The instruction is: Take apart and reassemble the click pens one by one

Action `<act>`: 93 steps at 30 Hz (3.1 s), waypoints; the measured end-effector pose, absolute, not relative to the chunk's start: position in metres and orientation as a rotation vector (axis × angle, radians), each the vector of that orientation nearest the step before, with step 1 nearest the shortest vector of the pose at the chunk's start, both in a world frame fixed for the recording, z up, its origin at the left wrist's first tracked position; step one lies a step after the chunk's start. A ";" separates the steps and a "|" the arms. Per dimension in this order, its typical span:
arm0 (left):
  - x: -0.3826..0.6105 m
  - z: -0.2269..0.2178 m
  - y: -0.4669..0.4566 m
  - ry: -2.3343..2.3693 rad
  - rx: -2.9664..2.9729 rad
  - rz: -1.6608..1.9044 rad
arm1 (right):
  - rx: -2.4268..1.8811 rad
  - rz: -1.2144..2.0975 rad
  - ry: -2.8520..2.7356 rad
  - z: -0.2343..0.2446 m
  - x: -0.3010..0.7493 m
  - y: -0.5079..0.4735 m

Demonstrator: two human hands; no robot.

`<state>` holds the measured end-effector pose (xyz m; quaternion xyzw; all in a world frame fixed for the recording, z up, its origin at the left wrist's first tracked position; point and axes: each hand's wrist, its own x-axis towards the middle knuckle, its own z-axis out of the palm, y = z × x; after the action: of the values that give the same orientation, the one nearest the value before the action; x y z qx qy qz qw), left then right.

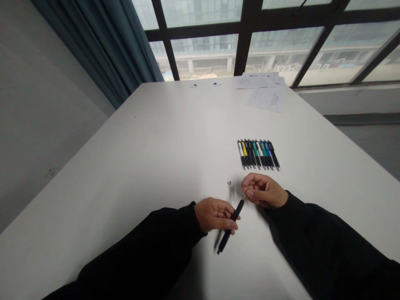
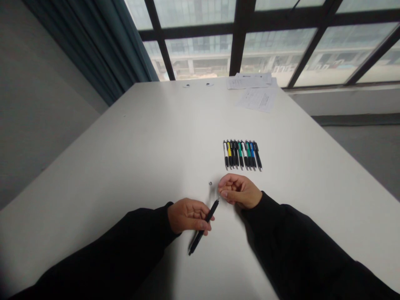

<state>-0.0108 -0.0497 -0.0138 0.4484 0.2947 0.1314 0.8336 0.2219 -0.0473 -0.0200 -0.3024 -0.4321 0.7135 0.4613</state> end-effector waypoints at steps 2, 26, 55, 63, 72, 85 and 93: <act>-0.011 -0.013 -0.050 0.621 0.947 0.280 | -0.744 1.758 -1.060 -0.020 0.222 -0.047; -0.009 -0.012 -0.049 0.590 0.968 0.275 | -1.161 0.513 -2.152 -0.008 0.198 -0.042; -0.012 -0.017 -0.050 0.586 0.942 0.281 | -0.864 1.657 -1.248 -0.011 0.217 -0.049; -0.010 -0.012 -0.050 0.602 0.911 0.267 | -0.923 1.570 -1.436 -0.011 0.220 -0.049; -0.008 -0.015 -0.048 0.599 0.906 0.235 | -1.014 1.231 -1.804 0.004 0.213 -0.057; -0.009 -0.017 -0.048 0.587 0.912 0.240 | -1.009 1.425 -1.669 -0.001 0.216 -0.057; -0.009 -0.015 -0.048 0.590 0.907 0.241 | -1.083 1.395 -1.651 -0.003 0.216 -0.059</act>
<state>-0.0088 -0.0481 -0.0150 0.4304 0.2799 0.1146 0.8504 0.2156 -0.0592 -0.0026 -0.4188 -0.6386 0.5398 0.3541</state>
